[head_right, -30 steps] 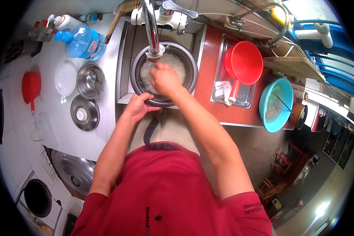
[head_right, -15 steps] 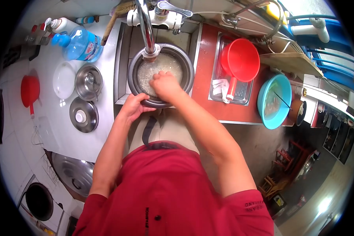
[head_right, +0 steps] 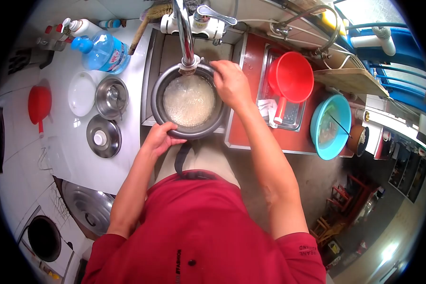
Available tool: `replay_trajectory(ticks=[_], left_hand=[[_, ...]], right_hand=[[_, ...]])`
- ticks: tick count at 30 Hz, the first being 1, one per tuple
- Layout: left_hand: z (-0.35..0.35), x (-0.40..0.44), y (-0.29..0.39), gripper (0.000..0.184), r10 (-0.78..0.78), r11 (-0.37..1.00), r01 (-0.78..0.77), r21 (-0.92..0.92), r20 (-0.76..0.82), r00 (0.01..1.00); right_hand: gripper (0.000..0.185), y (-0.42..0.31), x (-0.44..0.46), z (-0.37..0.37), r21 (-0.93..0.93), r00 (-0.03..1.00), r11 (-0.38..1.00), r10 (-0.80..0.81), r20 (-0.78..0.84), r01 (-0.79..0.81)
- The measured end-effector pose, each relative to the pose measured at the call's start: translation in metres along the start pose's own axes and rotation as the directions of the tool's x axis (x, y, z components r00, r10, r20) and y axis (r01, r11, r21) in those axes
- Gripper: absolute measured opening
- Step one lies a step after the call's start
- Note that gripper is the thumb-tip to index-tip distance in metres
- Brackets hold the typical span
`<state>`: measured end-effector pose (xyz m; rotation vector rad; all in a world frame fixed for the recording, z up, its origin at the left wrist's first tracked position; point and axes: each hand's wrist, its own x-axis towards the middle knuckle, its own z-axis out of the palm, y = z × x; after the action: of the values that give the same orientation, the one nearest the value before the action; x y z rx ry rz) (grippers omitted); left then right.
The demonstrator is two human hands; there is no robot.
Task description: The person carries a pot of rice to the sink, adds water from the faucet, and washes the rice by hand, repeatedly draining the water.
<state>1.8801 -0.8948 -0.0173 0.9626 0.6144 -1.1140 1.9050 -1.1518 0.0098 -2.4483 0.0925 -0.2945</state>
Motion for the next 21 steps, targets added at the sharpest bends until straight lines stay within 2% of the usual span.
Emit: replay_trajectory(ticks=[2,3,5,10,12,13,16,18,21], left_hand=[[-0.002,0.0,0.001,0.025,-0.011,1.0,0.011,0.01,0.0,1.0],[-0.003,-0.002,0.001,0.026,-0.026,0.999,0.026,0.02,0.0,1.0],[-0.007,-0.003,0.003,0.026,-0.027,0.999,0.027,0.021,0.008,1.0],[-0.015,-0.005,0.004,0.027,0.023,0.999,-0.022,0.047,-0.007,1.0],[-0.019,0.0,0.005,0.025,0.037,0.999,-0.037,0.031,0.014,0.999],[-0.02,0.003,0.006,0.025,0.041,0.999,-0.041,0.029,0.013,0.999],[-0.016,0.01,0.007,0.024,0.081,0.997,-0.081,-0.012,0.021,0.996],[-0.016,0.017,0.007,0.024,0.065,0.998,-0.065,-0.01,0.03,0.997],[-0.007,0.017,0.01,0.023,0.052,0.999,-0.051,-0.002,0.037,0.998]], right_hand=[[0.034,0.007,-0.002,0.005,-0.145,0.98,0.978,-0.126,0.153,0.149],[0.034,0.006,-0.004,0.005,-0.145,0.981,0.979,-0.123,0.153,0.146],[0.033,0.003,-0.009,0.009,-0.254,0.931,0.933,-0.164,0.327,0.254],[0.029,0.006,-0.018,-0.003,-0.261,0.915,0.93,-0.15,0.375,0.259],[0.025,0.001,-0.019,-0.009,-0.024,0.946,0.993,-0.102,0.309,0.115],[0.025,-0.001,-0.013,-0.012,-0.023,0.945,0.992,-0.107,0.309,0.12],[0.03,-0.017,0.014,-0.034,0.16,0.996,0.987,0.0,-0.093,0.015],[0.04,-0.018,0.042,-0.048,0.018,0.971,0.996,-0.077,-0.226,0.083],[0.047,-0.009,0.081,-0.055,-0.109,0.941,0.978,-0.201,-0.272,0.178]])
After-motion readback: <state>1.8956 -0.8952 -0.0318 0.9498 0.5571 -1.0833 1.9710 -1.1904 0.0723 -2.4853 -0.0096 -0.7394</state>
